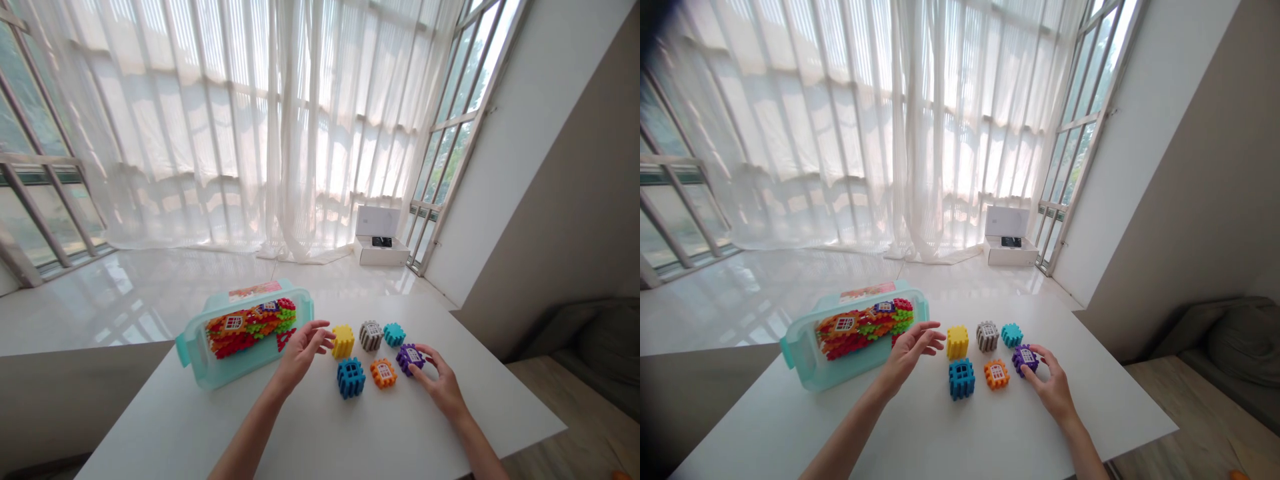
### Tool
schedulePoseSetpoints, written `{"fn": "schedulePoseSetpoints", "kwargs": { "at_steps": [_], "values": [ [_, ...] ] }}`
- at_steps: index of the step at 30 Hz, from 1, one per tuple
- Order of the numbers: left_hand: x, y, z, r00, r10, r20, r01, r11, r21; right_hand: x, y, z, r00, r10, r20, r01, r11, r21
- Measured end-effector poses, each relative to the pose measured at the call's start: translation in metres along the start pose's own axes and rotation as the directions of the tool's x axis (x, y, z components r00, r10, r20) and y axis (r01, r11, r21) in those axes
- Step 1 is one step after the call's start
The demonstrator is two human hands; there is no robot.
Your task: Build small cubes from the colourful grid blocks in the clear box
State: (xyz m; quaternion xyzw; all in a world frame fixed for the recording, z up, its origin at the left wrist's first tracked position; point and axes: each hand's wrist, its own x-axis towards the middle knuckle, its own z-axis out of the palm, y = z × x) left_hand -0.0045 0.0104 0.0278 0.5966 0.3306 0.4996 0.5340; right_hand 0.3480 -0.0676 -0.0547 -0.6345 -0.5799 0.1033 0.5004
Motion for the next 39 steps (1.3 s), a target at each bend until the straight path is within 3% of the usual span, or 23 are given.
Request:
{"fn": "schedulePoseSetpoints", "kwargs": {
  "at_steps": [16,23,39],
  "values": [
    [0.001,-0.001,-0.002,1.0,0.014,-0.004,-0.013,0.999,0.039,0.0,0.007,0.005,0.997,0.051,0.059,-0.049,0.998,-0.029],
    [0.002,0.0,-0.004,0.999,0.029,-0.014,-0.029,0.998,0.056,-0.005,-0.003,0.012,0.998,0.019,-0.056,-0.019,1.0,-0.002],
    [0.002,0.0,-0.006,0.999,0.031,-0.017,-0.029,0.996,0.084,-0.006,0.002,0.016,0.998,0.061,-0.033,-0.06,0.998,0.03]
  ]
}}
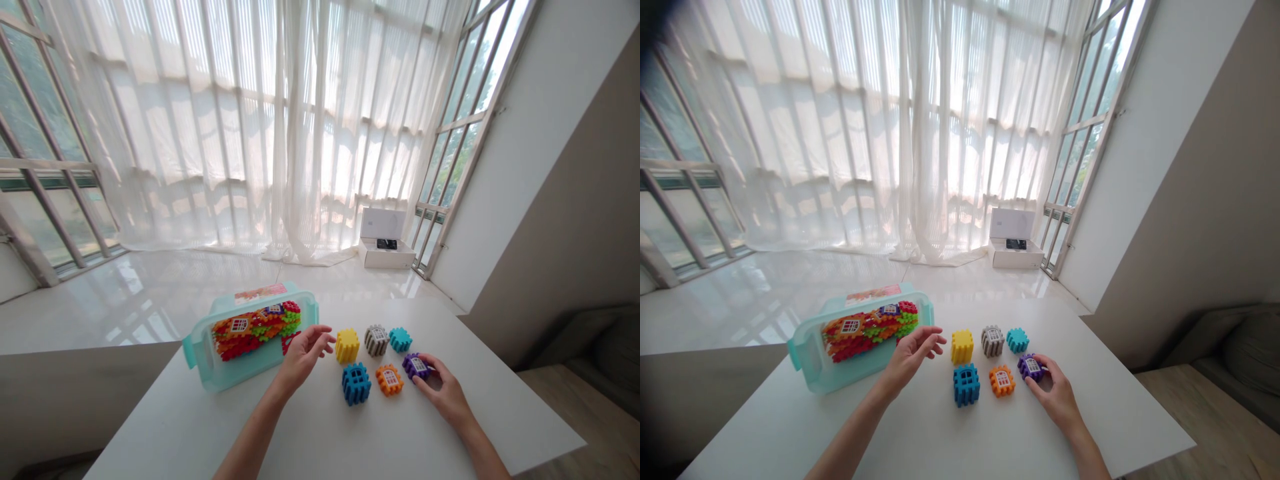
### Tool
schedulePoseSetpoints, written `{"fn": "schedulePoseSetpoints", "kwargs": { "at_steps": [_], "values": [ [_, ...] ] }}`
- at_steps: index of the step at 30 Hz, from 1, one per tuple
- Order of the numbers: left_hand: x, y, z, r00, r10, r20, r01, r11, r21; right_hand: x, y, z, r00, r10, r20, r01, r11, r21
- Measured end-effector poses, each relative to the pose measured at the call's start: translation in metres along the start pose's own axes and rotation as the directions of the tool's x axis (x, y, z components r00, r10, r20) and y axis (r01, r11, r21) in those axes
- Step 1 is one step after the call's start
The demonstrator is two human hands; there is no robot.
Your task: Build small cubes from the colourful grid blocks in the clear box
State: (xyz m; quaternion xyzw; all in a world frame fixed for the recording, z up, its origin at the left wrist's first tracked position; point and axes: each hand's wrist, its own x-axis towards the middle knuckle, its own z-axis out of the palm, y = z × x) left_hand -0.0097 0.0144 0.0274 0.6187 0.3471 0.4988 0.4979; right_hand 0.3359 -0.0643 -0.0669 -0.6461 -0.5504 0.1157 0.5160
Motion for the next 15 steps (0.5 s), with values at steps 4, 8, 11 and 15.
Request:
{"fn": "schedulePoseSetpoints", "kwargs": {
  "at_steps": [4,8,11,15],
  "values": [
    [0.0,0.001,-0.001,1.0,0.012,-0.02,-0.012,1.0,0.009,0.001,0.0,-0.006,1.0,-0.011,-0.027,0.01,0.999,-0.043],
    [0.0,0.001,-0.002,0.996,0.043,-0.072,-0.042,0.999,0.013,0.01,-0.019,-0.011,0.979,-0.1,-0.177,0.1,0.995,-0.013],
    [0.0,-0.001,-0.003,0.991,0.064,-0.119,-0.059,0.997,0.041,0.028,-0.048,-0.003,0.952,-0.208,-0.223,0.222,0.974,0.037],
    [0.0,-0.008,-0.009,0.969,0.13,-0.209,-0.087,0.975,0.204,0.058,-0.086,0.026,0.875,-0.359,-0.326,0.404,0.911,0.08]
  ]
}}
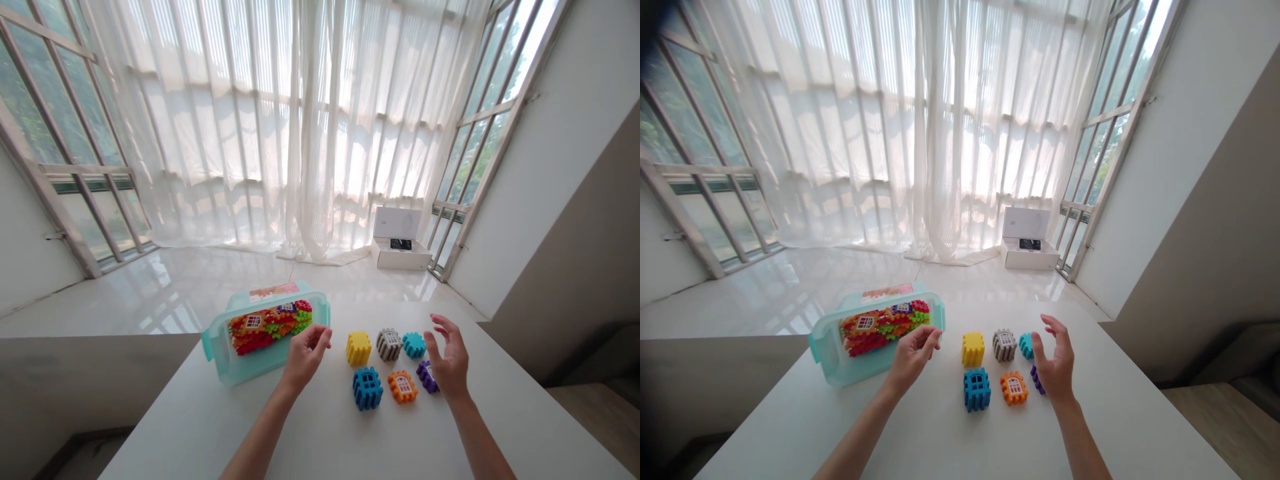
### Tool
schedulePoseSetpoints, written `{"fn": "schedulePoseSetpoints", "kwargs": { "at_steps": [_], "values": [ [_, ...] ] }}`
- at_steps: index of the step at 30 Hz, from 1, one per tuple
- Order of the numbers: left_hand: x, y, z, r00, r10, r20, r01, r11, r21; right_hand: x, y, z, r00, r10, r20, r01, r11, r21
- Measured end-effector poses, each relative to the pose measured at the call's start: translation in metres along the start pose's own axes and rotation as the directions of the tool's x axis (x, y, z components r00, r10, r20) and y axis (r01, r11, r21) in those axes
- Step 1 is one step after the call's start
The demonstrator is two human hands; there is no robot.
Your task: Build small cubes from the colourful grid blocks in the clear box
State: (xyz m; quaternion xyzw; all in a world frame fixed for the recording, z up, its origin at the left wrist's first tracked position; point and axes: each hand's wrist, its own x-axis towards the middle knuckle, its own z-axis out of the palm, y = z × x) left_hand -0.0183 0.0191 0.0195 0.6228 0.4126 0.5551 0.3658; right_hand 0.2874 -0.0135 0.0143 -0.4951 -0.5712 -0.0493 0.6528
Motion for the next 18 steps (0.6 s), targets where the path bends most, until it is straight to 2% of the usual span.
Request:
{"fn": "schedulePoseSetpoints", "kwargs": {
  "at_steps": [3,6,9,15,18],
  "values": [
    [0.003,-0.009,-0.01,0.985,0.091,-0.145,-0.057,0.974,0.221,0.008,-0.01,0.027,0.995,-0.1,-0.03,0.1,0.995,-0.004],
    [0.008,-0.019,-0.026,0.937,0.255,-0.238,-0.117,0.872,0.476,0.002,-0.015,0.035,0.983,-0.183,0.009,0.184,0.982,-0.039],
    [0.014,-0.03,-0.043,0.921,0.346,-0.177,-0.125,0.695,0.708,-0.007,-0.018,0.032,0.967,-0.246,0.064,0.249,0.967,-0.052],
    [0.019,-0.045,-0.065,0.965,0.253,-0.075,-0.038,0.415,0.909,-0.015,-0.029,0.03,0.932,-0.341,0.12,0.344,0.939,-0.001],
    [0.02,-0.046,-0.072,0.943,0.325,-0.073,-0.056,0.371,0.927,-0.018,-0.033,0.032,0.924,-0.351,0.149,0.351,0.936,0.029]
  ]
}}
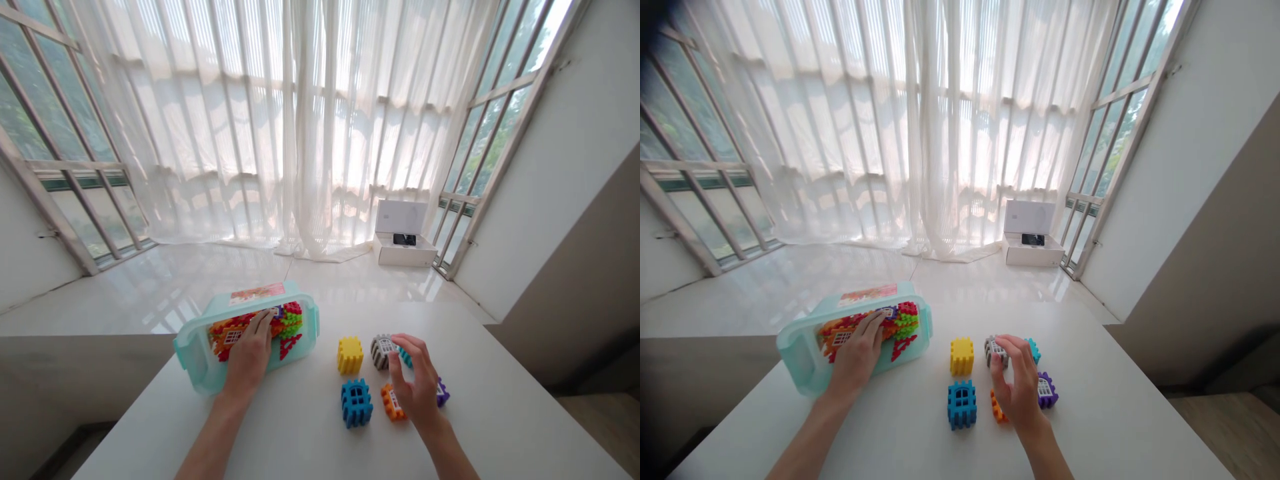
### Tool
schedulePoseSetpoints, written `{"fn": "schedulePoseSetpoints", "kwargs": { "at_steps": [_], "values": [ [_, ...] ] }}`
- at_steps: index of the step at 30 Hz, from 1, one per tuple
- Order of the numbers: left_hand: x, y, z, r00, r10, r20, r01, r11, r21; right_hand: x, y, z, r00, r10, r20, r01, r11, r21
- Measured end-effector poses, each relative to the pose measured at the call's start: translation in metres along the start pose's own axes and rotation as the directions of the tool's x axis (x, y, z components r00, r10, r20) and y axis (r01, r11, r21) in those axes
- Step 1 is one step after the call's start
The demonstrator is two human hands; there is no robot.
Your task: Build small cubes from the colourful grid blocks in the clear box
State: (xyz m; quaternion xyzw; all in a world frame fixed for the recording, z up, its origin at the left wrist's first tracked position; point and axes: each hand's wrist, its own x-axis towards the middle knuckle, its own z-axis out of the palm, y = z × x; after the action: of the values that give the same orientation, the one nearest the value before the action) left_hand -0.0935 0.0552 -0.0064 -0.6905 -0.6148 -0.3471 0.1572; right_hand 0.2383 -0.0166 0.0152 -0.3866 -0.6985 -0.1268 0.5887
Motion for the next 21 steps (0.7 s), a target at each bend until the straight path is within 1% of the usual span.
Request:
{"fn": "schedulePoseSetpoints", "kwargs": {
  "at_steps": [3,6,9,11,14,16,18,21],
  "values": [
    [0.0,-0.005,-0.002,0.994,0.052,-0.101,-0.05,0.998,0.023,-0.002,-0.003,0.001,1.0,0.017,0.017,-0.017,0.999,0.028],
    [-0.001,-0.01,-0.004,0.977,0.098,-0.19,-0.086,0.994,0.071,-0.003,-0.005,0.003,0.999,0.034,0.031,-0.036,0.998,0.049],
    [-0.002,-0.014,-0.007,0.952,0.164,-0.258,-0.147,0.986,0.083,-0.005,-0.006,0.006,0.998,0.029,0.057,-0.033,0.997,0.068],
    [-0.002,-0.013,-0.011,0.927,0.219,-0.305,-0.197,0.975,0.101,-0.006,-0.007,0.007,0.997,0.018,0.073,-0.024,0.997,0.075],
    [0.0,-0.007,-0.018,0.883,0.292,-0.368,-0.271,0.957,0.108,-0.007,-0.008,0.008,0.996,0.005,0.087,-0.012,0.997,0.073],
    [0.001,0.0,-0.021,0.865,0.3,-0.403,-0.295,0.953,0.076,-0.006,-0.008,0.007,0.996,-0.014,0.085,0.008,0.998,0.068],
    [0.0,0.008,-0.023,0.864,0.287,-0.414,-0.302,0.953,0.03,-0.004,-0.007,0.005,0.997,-0.042,0.068,0.038,0.998,0.058],
    [-0.003,0.018,-0.021,0.874,0.275,-0.4,-0.326,0.943,-0.064,-0.003,-0.004,0.003,0.995,-0.086,0.052,0.085,0.996,0.028]
  ]
}}
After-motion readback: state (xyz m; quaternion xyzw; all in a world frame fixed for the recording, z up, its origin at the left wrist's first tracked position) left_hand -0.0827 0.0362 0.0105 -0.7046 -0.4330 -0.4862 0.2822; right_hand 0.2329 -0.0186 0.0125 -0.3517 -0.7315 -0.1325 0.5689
